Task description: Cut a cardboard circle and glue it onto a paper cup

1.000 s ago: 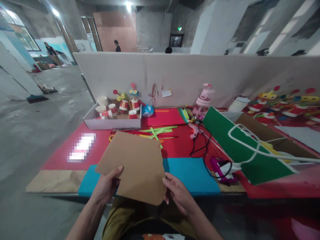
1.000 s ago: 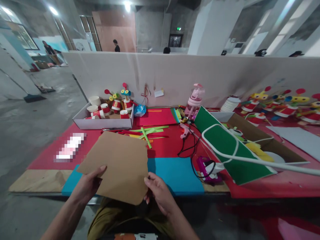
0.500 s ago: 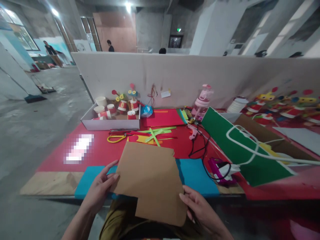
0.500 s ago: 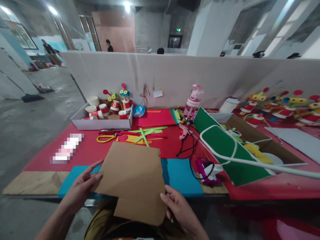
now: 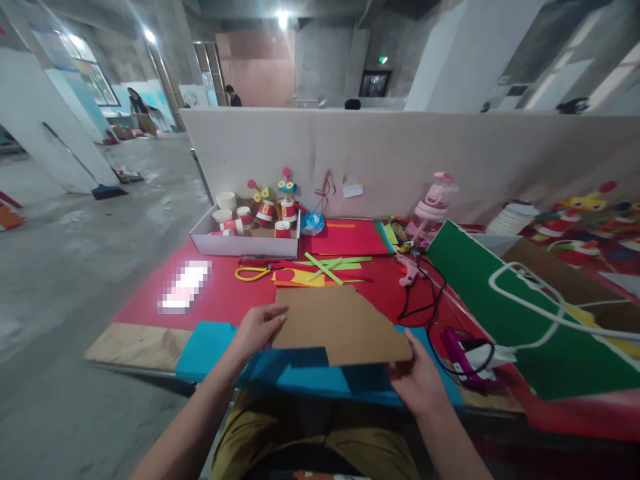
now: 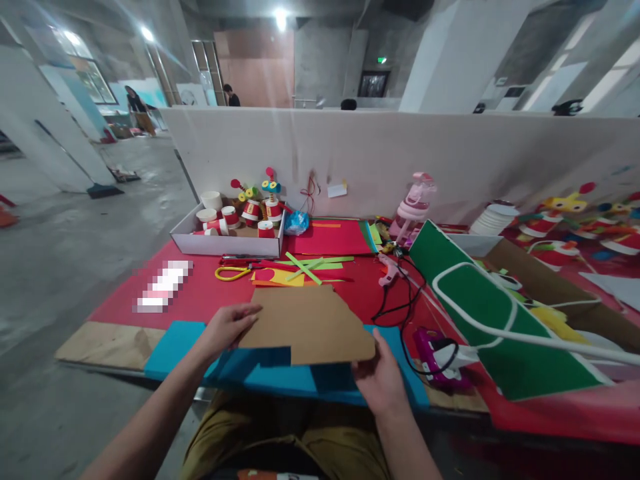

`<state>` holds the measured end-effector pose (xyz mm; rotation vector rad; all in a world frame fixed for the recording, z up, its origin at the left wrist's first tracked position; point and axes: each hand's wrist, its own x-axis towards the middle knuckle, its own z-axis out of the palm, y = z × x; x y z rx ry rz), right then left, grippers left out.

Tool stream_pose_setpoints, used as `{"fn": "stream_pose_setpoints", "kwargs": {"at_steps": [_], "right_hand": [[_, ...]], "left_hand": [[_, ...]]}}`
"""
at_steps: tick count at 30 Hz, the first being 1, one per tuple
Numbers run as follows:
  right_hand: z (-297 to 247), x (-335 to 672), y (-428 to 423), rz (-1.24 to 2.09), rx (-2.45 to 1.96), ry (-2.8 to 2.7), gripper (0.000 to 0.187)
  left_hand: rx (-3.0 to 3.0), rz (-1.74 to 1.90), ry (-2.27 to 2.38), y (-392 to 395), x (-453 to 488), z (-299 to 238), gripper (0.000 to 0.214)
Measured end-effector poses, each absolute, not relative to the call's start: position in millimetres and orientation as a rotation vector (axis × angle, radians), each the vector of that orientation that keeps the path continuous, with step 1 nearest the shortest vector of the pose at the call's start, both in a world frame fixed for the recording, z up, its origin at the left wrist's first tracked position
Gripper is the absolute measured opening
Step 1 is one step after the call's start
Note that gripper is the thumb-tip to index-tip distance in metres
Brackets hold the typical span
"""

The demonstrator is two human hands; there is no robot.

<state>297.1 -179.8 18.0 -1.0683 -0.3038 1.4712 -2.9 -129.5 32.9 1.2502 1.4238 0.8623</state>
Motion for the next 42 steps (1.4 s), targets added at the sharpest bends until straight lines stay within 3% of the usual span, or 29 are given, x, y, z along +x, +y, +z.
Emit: {"fn": "stream_pose_setpoints", "kwargs": {"at_steps": [4, 8, 12, 18, 21, 24, 29, 31, 35, 38, 42], "right_hand": [[22, 290, -169, 1.418, -0.934, -0.287, 0.028], [15, 282, -194, 1.369, -1.117, -0.537, 0.044], [4, 279, -222, 1.544, -1.295, -0.605, 0.044], [-9, 273, -228, 1.599, -1.503, -0.871, 0.06], [-11, 276, -224, 1.438, -1.635, -1.16, 0.063], [-7, 277, -224, 1.0, -1.714, -1.453, 0.055], [11, 251, -208, 0.497, -1.477, -1.931, 0.04], [15, 235, -191, 0.38, -1.308, -2.189, 0.05], [7, 214, -155, 0.29, -1.249, -2.504, 0.08], [-5, 209, -140, 0.342, -1.338, -2.555, 0.086], [-10, 211, -137, 0.403, -1.361, -2.57, 0.086]], "left_hand": [[1.051, 1.055, 1.328, -116, 16, 31, 0.054], [1.047, 0.959, 1.309, -144, 9, 24, 0.065], [1.086, 0.833, 1.373, -168, -16, 16, 0.072], [1.426, 0.706, 1.558, -162, -47, 9, 0.062], [1.855, 0.645, 1.792, -158, -51, 12, 0.05], [2.236, 0.564, 1.925, -159, -46, 17, 0.045], [2.69, 0.38, 1.484, -160, -26, 4, 0.055], [2.733, 0.257, 1.371, -158, -21, -3, 0.061], [2.67, 0.15, 1.195, -149, -30, 8, 0.067], [2.547, 0.179, 1.022, -126, -53, 39, 0.054], [2.386, 0.615, 1.393, -50, -83, 83, 0.039]]}}
